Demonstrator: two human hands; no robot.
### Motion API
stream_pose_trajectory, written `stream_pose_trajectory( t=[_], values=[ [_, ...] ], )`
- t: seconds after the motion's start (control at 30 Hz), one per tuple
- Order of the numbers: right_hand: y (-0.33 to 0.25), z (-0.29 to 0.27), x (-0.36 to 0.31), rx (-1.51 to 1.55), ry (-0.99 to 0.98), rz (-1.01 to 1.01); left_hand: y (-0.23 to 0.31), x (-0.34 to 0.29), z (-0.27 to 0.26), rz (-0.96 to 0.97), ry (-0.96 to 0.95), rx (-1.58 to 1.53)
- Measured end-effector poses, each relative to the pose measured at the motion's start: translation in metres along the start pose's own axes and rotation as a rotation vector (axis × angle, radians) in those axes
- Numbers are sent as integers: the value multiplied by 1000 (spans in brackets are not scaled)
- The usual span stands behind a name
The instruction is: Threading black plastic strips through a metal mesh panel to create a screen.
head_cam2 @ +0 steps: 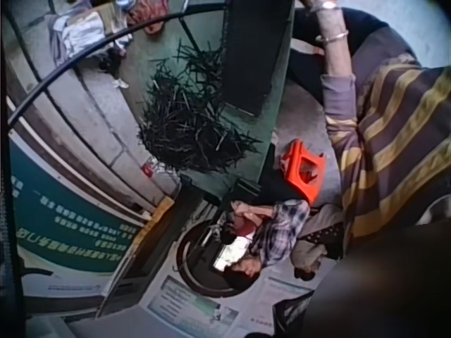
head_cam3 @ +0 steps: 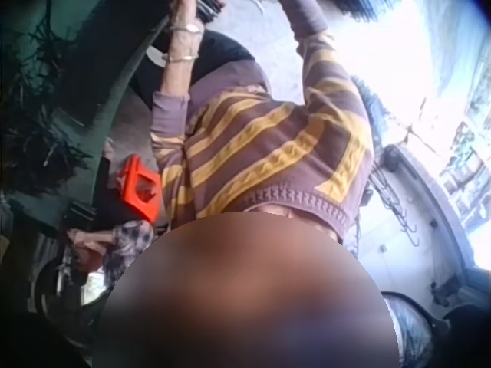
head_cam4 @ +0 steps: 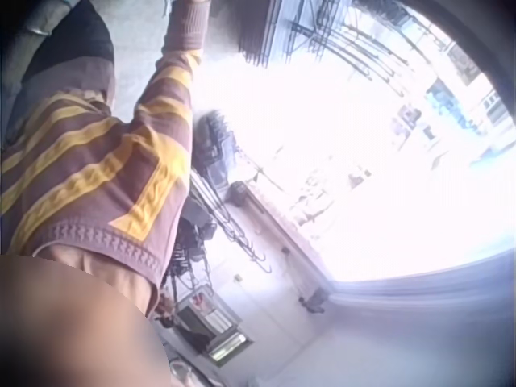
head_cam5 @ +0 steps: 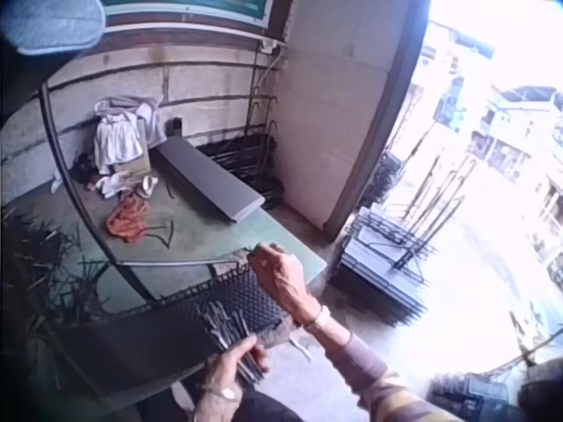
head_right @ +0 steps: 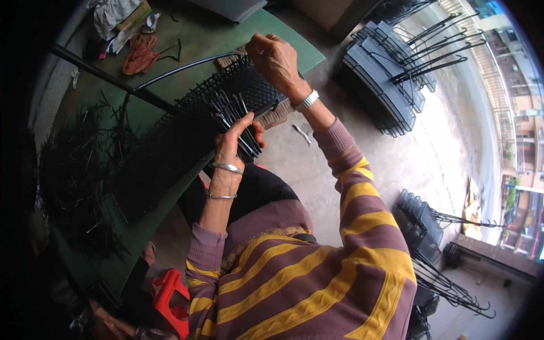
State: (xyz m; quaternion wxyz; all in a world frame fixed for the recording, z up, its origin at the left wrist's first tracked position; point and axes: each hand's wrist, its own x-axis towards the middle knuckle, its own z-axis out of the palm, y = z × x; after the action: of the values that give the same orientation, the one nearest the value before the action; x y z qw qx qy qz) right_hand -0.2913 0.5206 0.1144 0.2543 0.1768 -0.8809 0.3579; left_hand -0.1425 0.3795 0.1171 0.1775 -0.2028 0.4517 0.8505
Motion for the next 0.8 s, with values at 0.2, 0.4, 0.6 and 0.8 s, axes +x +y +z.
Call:
stream_pose_trajectory(
  t=[0.2, 0.4, 0.6, 0.8],
  values=[
    [14, 6, -2, -188, -214, 116, 6, -2, 0, -39, 3, -38],
    [-39, -50, -26, 528, -550, 423, 6, -3, -8, -2, -47, -22],
    [-55, -61, -30, 702, -699, 514, 3, 5, -7, -37, -27, -7],
    [-31, -56, -19, 673, -309, 377, 7, 13, -8, -165, -16, -209]
  ],
)
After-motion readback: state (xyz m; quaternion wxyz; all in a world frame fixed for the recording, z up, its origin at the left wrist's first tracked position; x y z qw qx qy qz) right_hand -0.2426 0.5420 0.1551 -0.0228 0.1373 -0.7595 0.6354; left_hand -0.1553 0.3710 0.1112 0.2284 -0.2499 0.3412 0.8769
